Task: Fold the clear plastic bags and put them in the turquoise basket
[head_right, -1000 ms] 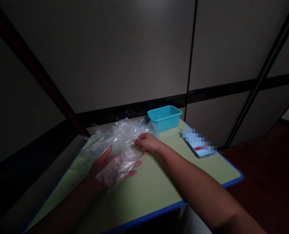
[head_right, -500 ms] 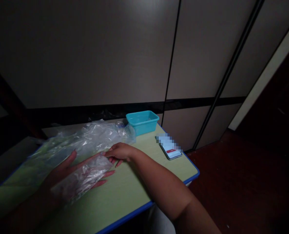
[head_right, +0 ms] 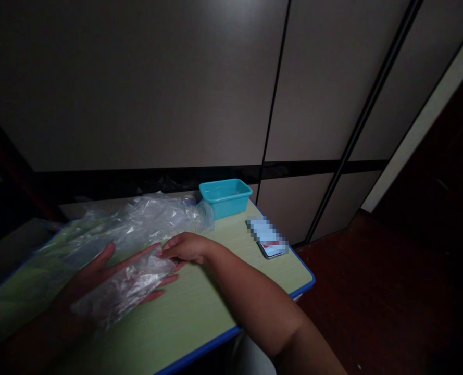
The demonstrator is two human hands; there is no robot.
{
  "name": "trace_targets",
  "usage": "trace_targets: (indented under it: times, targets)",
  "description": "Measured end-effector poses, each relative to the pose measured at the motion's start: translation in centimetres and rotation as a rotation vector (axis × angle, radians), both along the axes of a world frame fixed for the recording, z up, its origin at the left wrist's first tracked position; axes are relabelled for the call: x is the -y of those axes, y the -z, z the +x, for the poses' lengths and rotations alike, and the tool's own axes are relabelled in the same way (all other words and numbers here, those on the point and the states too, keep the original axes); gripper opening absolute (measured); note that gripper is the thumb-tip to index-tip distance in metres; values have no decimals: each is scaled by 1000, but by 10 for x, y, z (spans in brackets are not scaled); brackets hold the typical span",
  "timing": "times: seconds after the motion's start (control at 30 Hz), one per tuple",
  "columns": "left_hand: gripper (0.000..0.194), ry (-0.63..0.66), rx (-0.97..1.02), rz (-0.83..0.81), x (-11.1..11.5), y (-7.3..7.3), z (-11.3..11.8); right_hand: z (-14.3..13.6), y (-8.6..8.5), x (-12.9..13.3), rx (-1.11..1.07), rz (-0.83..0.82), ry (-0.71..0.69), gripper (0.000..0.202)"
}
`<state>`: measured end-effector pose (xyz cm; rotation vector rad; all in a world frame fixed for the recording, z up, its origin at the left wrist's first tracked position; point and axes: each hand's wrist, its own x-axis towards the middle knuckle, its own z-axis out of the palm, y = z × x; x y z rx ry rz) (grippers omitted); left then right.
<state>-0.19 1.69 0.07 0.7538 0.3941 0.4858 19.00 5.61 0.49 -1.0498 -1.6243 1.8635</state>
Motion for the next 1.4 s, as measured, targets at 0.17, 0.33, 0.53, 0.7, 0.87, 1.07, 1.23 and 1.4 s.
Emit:
trace_targets:
  times: [0.17,0.33,0.53,0.7,0.87,1.07,1.23,1.4]
  targets:
    - [79,-12,-14,-13,1,-5,-1,3,6,-5,8,42,18,14]
    - [71,-46,-50,-28,0,-11,-9,12,11,-13,62,78,75,21]
    - [72,-97,-271,13,-2,-26,-17,25,9,-19,222,92,100,22]
    - [76,-369,-629,306,-2,-23,-13,28,9,-19,332,115,89,15]
    - [59,-793,-906,896,0,-13,-11,25,7,-17,418,160,84,16]
    - [35,-547,-901,1531,2,-8,-8,20,6,-13,517,223,94,26]
    - [25,-218,-801,1761,9,0,2,18,10,-14,628,335,139,30]
    - [24,-192,-809,1743,9,4,3,18,11,-13,838,548,141,47]
